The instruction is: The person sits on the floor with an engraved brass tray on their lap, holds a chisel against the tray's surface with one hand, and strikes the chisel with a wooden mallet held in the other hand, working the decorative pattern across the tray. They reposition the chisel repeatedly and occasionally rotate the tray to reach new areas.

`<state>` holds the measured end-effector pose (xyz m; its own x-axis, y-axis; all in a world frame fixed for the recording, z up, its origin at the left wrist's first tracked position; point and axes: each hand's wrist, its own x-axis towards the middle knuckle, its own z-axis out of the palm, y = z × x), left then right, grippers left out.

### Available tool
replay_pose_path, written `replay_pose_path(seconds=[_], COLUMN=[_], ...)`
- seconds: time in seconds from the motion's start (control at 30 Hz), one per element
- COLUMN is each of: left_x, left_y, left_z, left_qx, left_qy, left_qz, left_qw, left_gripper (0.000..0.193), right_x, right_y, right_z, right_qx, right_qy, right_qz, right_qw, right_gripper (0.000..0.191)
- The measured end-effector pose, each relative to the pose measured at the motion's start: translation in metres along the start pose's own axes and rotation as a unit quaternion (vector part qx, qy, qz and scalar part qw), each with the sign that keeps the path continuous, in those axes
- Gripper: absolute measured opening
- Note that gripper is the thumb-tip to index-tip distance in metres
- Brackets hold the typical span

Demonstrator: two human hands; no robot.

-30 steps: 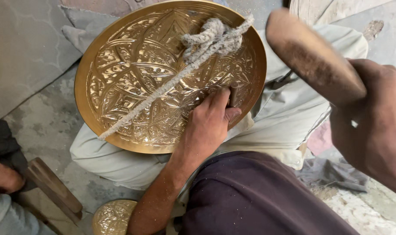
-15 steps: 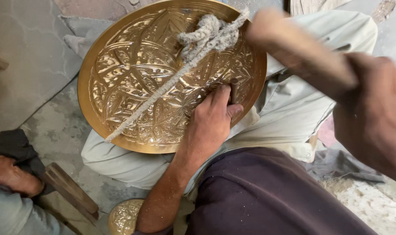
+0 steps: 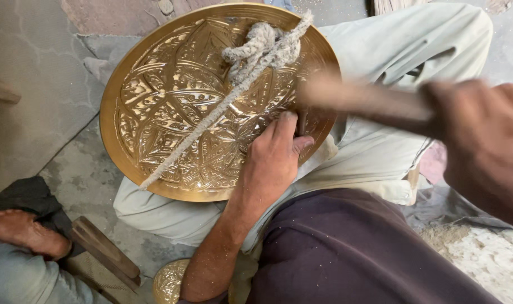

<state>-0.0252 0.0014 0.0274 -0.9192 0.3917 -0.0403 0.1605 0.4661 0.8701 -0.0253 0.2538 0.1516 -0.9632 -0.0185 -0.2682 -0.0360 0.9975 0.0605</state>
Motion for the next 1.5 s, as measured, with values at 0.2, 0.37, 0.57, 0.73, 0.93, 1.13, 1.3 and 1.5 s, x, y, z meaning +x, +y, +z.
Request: replay_pose_path(seconds=[0.2, 0.37, 0.57, 0.73, 0.93, 1.13, 1.3, 1.5], left_x=[0.002, 0.001, -0.002, 0.002, 0.0, 0.004, -0.001, -0.001], left_y=[0.002, 0.0, 0.0, -0.002, 0.001, 0.006, 0.006, 0.003], left_z=[-0.001, -0.001, -0.003, -0.002, -0.002, -0.007, -0.01, -0.008], left_qx=[-0.018, 0.01, 0.017, -0.012, -0.018, 0.0, 0.002, 0.004], left_qy=[-0.002, 0.012, 0.0, -0.033, -0.034, -0.062, -0.015, -0.025], left_qz=[0.02, 0.036, 0.039, 0.008, -0.011, -0.025, 0.017, 0.021], left_qw=[1.0, 0.999, 0.999, 0.999, 0.999, 0.998, 1.0, 0.999], left_gripper=[0.039, 0.038, 0.041, 0.037, 0.034, 0.034, 0.036, 0.038], right_x=[-0.004, -0.016, -0.005, -0.01, -0.013, -0.005, -0.012, -0.018], right_y=[-0.005, 0.009, -0.007, 0.005, 0.002, 0.0, 0.006, 0.01], right_z=[0.007, 0.009, 0.009, 0.003, 0.009, 0.013, 0.023, 0.015], right_qx=[0.021, 0.032, 0.215, -0.084, -0.086, -0.007, 0.068, 0.063], right_qy=[0.008, 0.066, 0.005, -0.033, 0.003, -0.063, -0.047, -0.062], right_qz=[0.028, -0.09, 0.09, -0.099, -0.069, -0.022, 0.012, -0.038], right_qw=[0.999, 0.993, 0.972, 0.991, 0.994, 0.998, 0.997, 0.995], right_gripper=[0.038, 0.04, 0.048, 0.047, 0.041, 0.045, 0.043, 0.044])
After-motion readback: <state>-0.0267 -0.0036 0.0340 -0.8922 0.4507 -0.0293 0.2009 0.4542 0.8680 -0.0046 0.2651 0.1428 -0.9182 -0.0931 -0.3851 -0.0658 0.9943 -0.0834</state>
